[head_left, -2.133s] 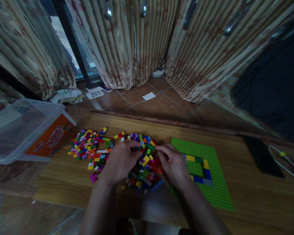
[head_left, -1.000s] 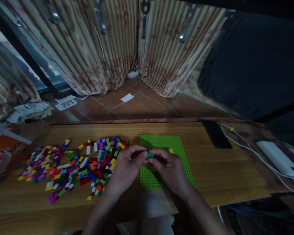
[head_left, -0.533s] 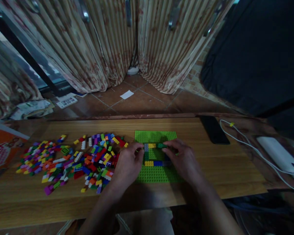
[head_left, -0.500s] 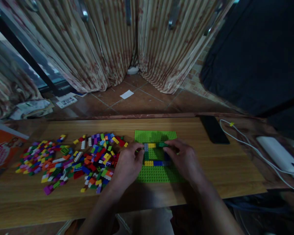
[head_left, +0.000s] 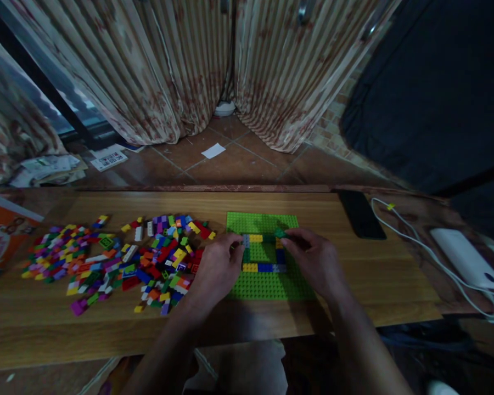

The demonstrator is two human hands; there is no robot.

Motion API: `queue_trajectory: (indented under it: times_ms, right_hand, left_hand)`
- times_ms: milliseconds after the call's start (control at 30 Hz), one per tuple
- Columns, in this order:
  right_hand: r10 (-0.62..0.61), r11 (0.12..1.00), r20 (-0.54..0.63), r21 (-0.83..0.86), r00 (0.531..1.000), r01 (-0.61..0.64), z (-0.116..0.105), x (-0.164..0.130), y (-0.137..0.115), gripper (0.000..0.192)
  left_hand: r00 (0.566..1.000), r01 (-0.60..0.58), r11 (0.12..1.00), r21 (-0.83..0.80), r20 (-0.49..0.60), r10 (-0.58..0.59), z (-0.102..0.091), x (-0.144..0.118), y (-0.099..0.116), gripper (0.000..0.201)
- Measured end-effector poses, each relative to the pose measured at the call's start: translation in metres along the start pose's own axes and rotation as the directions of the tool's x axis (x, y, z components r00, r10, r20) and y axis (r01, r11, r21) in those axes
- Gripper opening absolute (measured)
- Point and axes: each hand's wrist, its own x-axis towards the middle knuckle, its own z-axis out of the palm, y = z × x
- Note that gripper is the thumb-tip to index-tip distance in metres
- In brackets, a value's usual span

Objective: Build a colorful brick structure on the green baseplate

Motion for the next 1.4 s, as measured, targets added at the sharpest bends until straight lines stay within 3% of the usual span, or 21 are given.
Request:
queue_trajectory:
  times_ms: [367, 600, 800, 1033, 1400]
  right_hand:
    - [-0.039, 0.997, 0.007, -0.060, 0.999, 0.040, 0.009, -0.003, -0.006, 0.026]
    - [0.079, 0.985, -0.143, 0.164, 0.987, -0.055, 0.006, 0.004, 0.001, 0.031]
    - [0.217, 0.877, -0.222, 0.472, 0.951, -0.091, 0.005, 0.010, -0.003, 0.027]
    - [0.324, 0.684, -0.148, 0.719, 0.935, -0.123, 0.000, 0.012, 0.000, 0.023]
    - [0.383, 0.610, -0.122, 0.778, 0.916, -0.152, -0.001, 0.012, -0.003, 0.025]
  left_hand:
    - [1.000, -0.017, 1.000, 0.018, -0.004, 0.017, -0.001, -0.002, 0.002, 0.020]
    - [1.000, -0.020, 0.999, 0.027, -0.006, 0.020, 0.000, -0.002, 0.001, 0.019]
    - [0.982, -0.183, 0.976, 0.116, -0.035, 0.188, 0.005, -0.008, 0.003, 0.048]
    - [0.938, -0.334, 0.927, 0.171, 0.152, 0.310, 0.013, -0.012, 0.000, 0.078]
    - [0.949, -0.307, 0.924, 0.227, 0.141, 0.281, 0.012, -0.006, 0.001, 0.085]
